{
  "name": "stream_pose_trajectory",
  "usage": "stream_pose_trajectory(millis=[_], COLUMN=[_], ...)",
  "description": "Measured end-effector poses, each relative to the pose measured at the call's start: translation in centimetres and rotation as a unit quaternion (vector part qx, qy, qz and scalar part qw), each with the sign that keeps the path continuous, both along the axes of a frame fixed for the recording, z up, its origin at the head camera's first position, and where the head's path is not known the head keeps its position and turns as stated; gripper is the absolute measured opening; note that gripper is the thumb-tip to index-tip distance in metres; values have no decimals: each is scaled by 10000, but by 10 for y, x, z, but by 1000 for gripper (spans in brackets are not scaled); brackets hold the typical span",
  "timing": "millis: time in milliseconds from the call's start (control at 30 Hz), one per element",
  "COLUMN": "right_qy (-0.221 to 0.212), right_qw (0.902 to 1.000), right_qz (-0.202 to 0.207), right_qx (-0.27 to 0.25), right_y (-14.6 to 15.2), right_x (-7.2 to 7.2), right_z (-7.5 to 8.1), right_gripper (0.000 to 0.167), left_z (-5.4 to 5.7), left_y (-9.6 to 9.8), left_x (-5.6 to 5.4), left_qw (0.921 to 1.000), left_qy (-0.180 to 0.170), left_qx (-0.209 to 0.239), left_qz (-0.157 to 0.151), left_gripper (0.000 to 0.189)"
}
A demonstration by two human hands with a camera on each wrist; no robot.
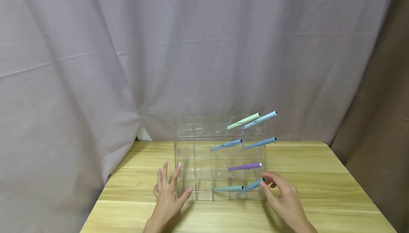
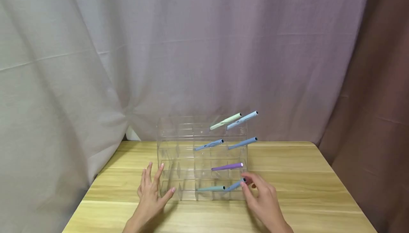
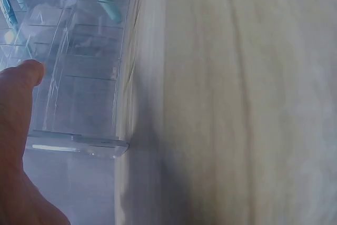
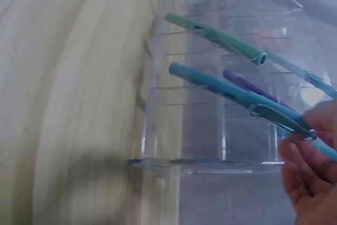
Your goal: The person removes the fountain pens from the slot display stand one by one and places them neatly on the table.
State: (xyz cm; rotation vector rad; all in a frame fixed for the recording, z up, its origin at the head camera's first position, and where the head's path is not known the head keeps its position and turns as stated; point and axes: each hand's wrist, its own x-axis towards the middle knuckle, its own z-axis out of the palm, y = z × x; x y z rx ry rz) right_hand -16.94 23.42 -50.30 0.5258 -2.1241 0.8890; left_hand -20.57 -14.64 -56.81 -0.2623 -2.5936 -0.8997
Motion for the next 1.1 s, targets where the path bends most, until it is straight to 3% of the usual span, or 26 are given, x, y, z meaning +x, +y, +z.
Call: stream_pose_trajectory(millis=[100, 200, 267, 400, 467, 600, 700, 867, 967, 1100], right_qy=[49, -32, -23, 15, -157, -929, -1585, -2196, -2339, -2366], right_qw=[9992, 9921, 9787, 9380, 9226, 9111, 9065, 9020, 9078, 9272], right_qz=[71, 344, 730, 1575, 1699, 1246, 597, 125, 234, 70], right_qx=[-397, -1203, -1917, -3088, -3461, -3817, -3868, -3716, -3474, -2904], right_y=[1, 3, 4, 6, 7, 9, 6, 3, 5, 12], right_x=[-1, 1, 2, 5, 6, 10, 11, 12, 12, 7], right_z=[7, 13, 15, 21, 24, 30, 31, 27, 22, 15], right_gripper=[43, 43, 40, 33, 28, 22, 22, 29, 36, 43], left_z=[-1, -1, -1, -1, -2, -1, 0, -1, -1, -1], left_y=[0, 1, 1, 3, 4, 4, 3, 2, 3, 5], left_x=[0, 1, 1, 1, 1, 1, 2, 3, 3, 2], left_qw=[10000, 10000, 9999, 9997, 9997, 9996, 9995, 9996, 9996, 9995], left_qy=[30, 9, -51, -154, -155, -166, -178, -151, -133, -121], left_qx=[0, 67, 132, 213, 208, 222, 272, 258, 267, 308], left_qz=[31, 13, -14, -12, 11, 37, 6, 16, 20, 23], left_gripper=[96, 96, 95, 96, 96, 97, 97, 97, 97, 98])
